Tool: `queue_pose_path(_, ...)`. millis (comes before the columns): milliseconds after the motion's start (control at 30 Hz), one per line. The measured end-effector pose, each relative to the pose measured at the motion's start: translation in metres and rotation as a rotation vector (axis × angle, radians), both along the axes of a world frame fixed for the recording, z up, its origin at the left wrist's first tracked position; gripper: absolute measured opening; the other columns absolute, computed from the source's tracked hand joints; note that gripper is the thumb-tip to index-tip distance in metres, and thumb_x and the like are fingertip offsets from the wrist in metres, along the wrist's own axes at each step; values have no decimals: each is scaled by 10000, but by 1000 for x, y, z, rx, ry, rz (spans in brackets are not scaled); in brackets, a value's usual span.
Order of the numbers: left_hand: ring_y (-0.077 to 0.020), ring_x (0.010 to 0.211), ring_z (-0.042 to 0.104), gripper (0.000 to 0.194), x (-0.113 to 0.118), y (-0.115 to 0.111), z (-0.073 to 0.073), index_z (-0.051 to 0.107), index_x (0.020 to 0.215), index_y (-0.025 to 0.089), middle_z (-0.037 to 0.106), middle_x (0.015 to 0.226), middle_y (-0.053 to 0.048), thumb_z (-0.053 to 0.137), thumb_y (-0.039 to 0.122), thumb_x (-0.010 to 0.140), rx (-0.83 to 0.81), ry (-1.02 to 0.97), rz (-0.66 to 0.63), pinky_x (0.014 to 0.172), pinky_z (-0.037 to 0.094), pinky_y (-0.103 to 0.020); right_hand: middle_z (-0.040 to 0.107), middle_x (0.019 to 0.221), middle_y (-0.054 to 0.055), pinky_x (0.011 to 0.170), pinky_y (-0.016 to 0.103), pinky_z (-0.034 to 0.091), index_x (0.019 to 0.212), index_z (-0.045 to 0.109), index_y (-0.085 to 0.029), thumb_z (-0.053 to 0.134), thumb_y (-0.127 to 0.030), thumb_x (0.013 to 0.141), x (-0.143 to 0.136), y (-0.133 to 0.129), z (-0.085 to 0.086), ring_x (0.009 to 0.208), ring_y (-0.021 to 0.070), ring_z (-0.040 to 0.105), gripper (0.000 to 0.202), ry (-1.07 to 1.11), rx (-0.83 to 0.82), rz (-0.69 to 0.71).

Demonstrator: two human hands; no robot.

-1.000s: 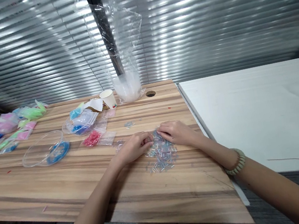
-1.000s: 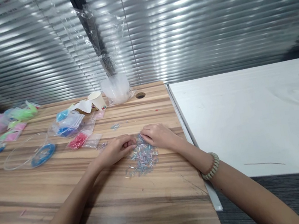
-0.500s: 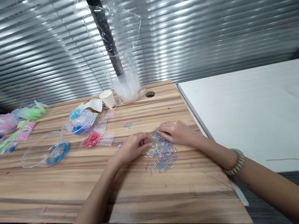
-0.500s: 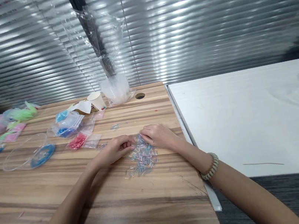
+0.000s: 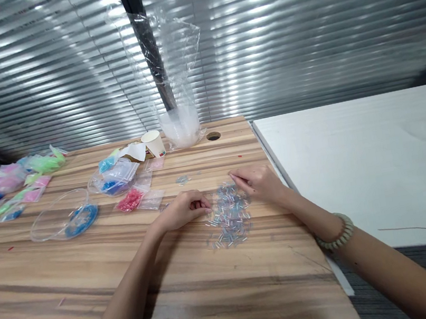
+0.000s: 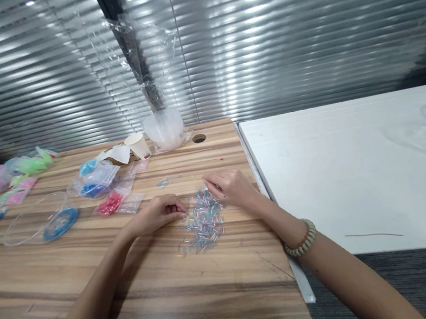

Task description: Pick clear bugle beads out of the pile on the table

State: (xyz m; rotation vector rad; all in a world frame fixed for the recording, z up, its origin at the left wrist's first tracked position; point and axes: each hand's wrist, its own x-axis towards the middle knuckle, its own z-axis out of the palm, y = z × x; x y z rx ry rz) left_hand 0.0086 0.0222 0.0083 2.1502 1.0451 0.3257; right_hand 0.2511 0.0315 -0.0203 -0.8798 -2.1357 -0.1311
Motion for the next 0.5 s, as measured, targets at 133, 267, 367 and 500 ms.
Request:
queue_pose_path(133,-120,695,559,116,-7,3,-1,657,822,141,634,774,-24,604,242,799,14,-5,41,632,426,-207,662,679,35,538,227,416,792,652,-146,429,-192,908,7,2,7,564,116,585,255,133,20,-10)
queue_pose_path(267,-135,746,591,99,-14,7,-1,656,834,137,653,820,-36,617,196,765,-19,-11,75,680,455,-221,650,640,19,519,219,444,829,658,-150,452,-212,901,15,4,11,543,111,587,226,262,37,-45)
queue_pose_path(367,-136,740,589,114,-16,7,0,658,845,131,652,820,-40,620,170,745,-35,-11,79,676,459,-222,641,622,17,485,214,433,834,660,-146,472,-214,891,20,4,16,519,108,579,208,355,29,-68)
queue_pose_path(500,-117,671,552,152,-10,6,-1,652,853,127,624,759,-23,659,191,716,-43,-9,90,622,445,-208,622,579,8,467,219,431,812,662,-153,465,-259,889,25,4,20,487,108,566,237,435,-32,-118)
